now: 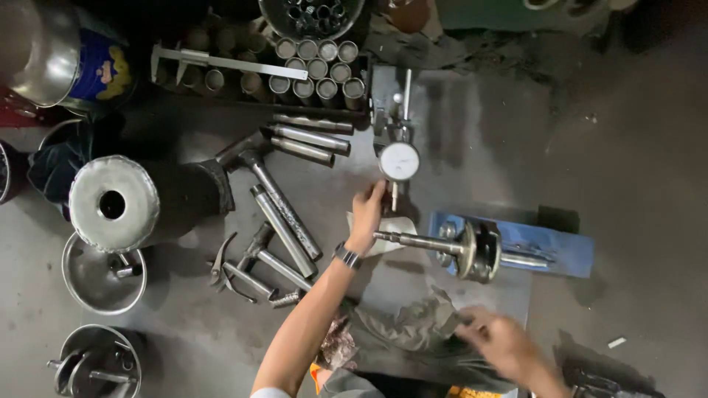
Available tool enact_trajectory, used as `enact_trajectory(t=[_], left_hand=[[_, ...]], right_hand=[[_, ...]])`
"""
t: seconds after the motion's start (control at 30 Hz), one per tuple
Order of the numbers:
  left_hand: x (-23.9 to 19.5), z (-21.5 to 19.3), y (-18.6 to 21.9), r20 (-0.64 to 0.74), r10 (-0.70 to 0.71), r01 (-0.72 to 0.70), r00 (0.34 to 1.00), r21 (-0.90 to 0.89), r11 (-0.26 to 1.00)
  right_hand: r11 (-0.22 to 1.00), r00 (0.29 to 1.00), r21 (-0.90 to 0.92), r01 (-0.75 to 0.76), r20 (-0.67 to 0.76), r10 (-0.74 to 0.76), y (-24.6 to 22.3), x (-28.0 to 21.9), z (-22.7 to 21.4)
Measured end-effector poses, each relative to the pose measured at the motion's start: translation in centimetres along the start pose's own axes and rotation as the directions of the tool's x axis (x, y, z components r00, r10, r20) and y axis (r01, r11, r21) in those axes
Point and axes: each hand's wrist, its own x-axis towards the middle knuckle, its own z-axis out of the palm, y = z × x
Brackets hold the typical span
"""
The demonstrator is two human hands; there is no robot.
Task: Measure and inspect a motorcycle crankshaft using a dial indicator gauge.
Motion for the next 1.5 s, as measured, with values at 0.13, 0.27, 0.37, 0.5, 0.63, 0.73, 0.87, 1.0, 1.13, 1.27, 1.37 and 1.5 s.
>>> enact_trajectory(t=[0.13,0.27,0.37,0.5,0.63,0.73,0.87,1.0,1.13,1.27,1.37,1.5], left_hand=[[3.8,1.1,2.8,-0.183,0.196,-0.175,0.963,0.125,0.977],[5.1,0.2,2.7,-0.182,0.317,-0.256,0.931,0.295,0.92],[5.2,-0.5,1.5,-0.132,0.286,-0.236,0.949,0.302,0.923],[3.2,0.0,7.0,-0.083,0.4,-0.334,0.913,0.414,0.847],[6.3,0.0,4.9,0.193,0.485,-0.429,0.853,0.788,0.441],[8.5,0.5,2.1,0.331,0.534,-0.51,0.778,0.83,0.228],[11.0,-0.6,-1.3,0.191,0.486,-0.463,0.852,0.707,0.534],[8.1,-0.8,2.9,-0.004,0.303,-0.234,0.953,0.625,0.745],[5.1,0.3,6.7,0.017,0.044,-0.041,0.999,-0.11,0.993],[6.9,2.7,7.7,0.389,-0.11,0.275,0.915,-0.398,0.876],[8.9,3.3,5.0,0.4,-0.172,0.299,0.9,-0.282,0.912],[10.0,3.0,2.5,0.396,-0.047,0.231,0.917,-0.429,0.873]], right_hand=[[0.951,0.967,-0.304,0.049,0.252,0.031,-7.9,-1.3,2.4],[0.84,0.956,-0.519,0.159,0.295,0.001,-12.7,-1.4,3.2],[0.95,0.952,-0.243,0.196,0.28,-0.125,-12.1,-0.6,4.6],[0.919,0.956,-0.343,0.194,0.277,-0.098,-11.4,0.0,4.9],[0.95,0.965,-0.276,0.144,0.254,-0.072,-11.7,0.1,4.2],[0.959,0.959,-0.23,0.169,0.263,-0.106,-11.4,0.0,4.1],[0.965,0.959,-0.23,0.124,0.278,-0.057,-12.4,-0.1,3.4],[0.965,0.957,-0.203,0.166,0.269,-0.108,-11.6,-0.1,3.8],[0.966,0.956,-0.111,0.233,0.209,-0.206,-12.8,-0.2,3.8],[0.984,0.959,-0.097,0.148,0.258,-0.118,-13.7,-0.4,3.3],[0.948,0.94,-0.125,0.293,0.217,-0.262,-11.5,-0.2,4.4],[0.974,0.955,-0.183,0.13,0.287,-0.074,-11.8,0.0,4.2]])
